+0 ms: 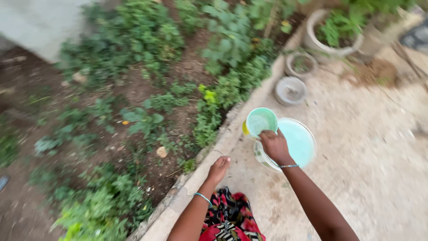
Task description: The person scoops blue liquid from a large white bucket using a small plastic container and pours it onto several green plants in a garden bed.
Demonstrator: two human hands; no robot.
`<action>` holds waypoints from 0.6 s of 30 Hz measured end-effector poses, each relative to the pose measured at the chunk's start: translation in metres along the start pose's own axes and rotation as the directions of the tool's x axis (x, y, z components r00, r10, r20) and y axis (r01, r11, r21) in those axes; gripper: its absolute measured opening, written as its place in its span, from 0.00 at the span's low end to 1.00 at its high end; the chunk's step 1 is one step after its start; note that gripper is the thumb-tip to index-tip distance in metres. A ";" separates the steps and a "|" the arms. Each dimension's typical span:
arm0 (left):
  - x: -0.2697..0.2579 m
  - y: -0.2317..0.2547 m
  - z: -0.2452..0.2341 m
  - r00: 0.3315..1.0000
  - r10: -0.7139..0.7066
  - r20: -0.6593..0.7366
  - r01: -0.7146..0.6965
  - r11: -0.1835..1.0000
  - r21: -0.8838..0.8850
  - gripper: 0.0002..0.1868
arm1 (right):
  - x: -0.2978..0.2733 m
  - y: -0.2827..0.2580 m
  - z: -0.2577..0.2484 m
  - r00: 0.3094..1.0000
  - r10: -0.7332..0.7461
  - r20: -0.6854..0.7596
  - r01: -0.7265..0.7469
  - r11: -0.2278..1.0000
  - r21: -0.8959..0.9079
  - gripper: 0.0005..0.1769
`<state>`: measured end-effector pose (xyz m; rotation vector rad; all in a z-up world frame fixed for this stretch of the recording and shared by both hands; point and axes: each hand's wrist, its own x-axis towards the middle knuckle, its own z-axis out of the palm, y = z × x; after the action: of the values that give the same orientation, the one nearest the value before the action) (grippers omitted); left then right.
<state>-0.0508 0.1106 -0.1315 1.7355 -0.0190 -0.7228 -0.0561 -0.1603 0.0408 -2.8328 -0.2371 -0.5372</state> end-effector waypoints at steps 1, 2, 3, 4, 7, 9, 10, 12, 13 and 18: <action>-0.006 0.002 -0.009 0.997 -0.074 -0.008 0.074 0.997 -0.022 0.21 | 0.014 -0.016 -0.004 0.998 -0.053 -0.022 0.053 0.998 0.024 0.06; -0.018 0.000 -0.018 0.987 -0.161 -0.018 0.160 0.986 -0.051 0.22 | 0.022 -0.036 -0.007 0.994 -0.107 -0.035 0.109 0.992 0.059 0.07; -0.026 0.000 -0.028 0.987 -0.155 -0.042 0.151 0.985 -0.086 0.24 | 0.031 -0.053 -0.009 0.990 -0.142 -0.018 0.144 0.985 0.097 0.07; -0.032 0.000 -0.039 0.987 -0.148 -0.065 0.140 0.983 -0.119 0.26 | 0.041 -0.070 -0.009 0.984 -0.176 -0.003 0.174 0.975 0.135 0.07; -0.049 -0.004 -0.071 0.973 -0.199 -0.117 0.163 0.951 -0.264 0.32 | 0.061 -0.123 -0.006 0.958 -0.287 -0.002 0.280 0.934 0.221 0.07; -0.064 -0.014 -0.099 0.961 -0.228 -0.156 0.151 0.907 -0.393 0.37 | 0.073 -0.165 0.003 0.932 -0.361 -0.017 0.352 0.895 0.273 0.06; -0.073 -0.020 -0.109 0.959 -0.228 -0.168 0.128 0.880 -0.458 0.39 | 0.074 -0.185 0.006 0.923 -0.385 -0.020 0.374 0.880 0.294 0.06; -0.092 -0.028 -0.133 0.950 -0.251 -0.186 0.104 0.815 -0.569 0.42 | 0.080 -0.224 0.009 0.887 -0.460 -0.032 0.443 0.830 0.339 0.06; -0.102 -0.029 -0.146 0.943 -0.274 -0.189 0.102 0.779 -0.618 0.43 | 0.083 -0.245 0.011 0.859 -0.510 -0.041 0.488 0.793 0.364 0.07; -0.191 -0.040 -0.209 0.930 -0.281 -0.236 -0.055 0.529 -0.847 0.49 | 0.066 -0.358 0.011 0.761 -0.648 -0.023 0.575 0.658 0.487 0.08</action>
<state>-0.1201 0.3771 -0.0570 0.8655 0.6218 -0.3771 -0.0645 0.1924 0.1310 -2.2509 -1.2209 -0.3096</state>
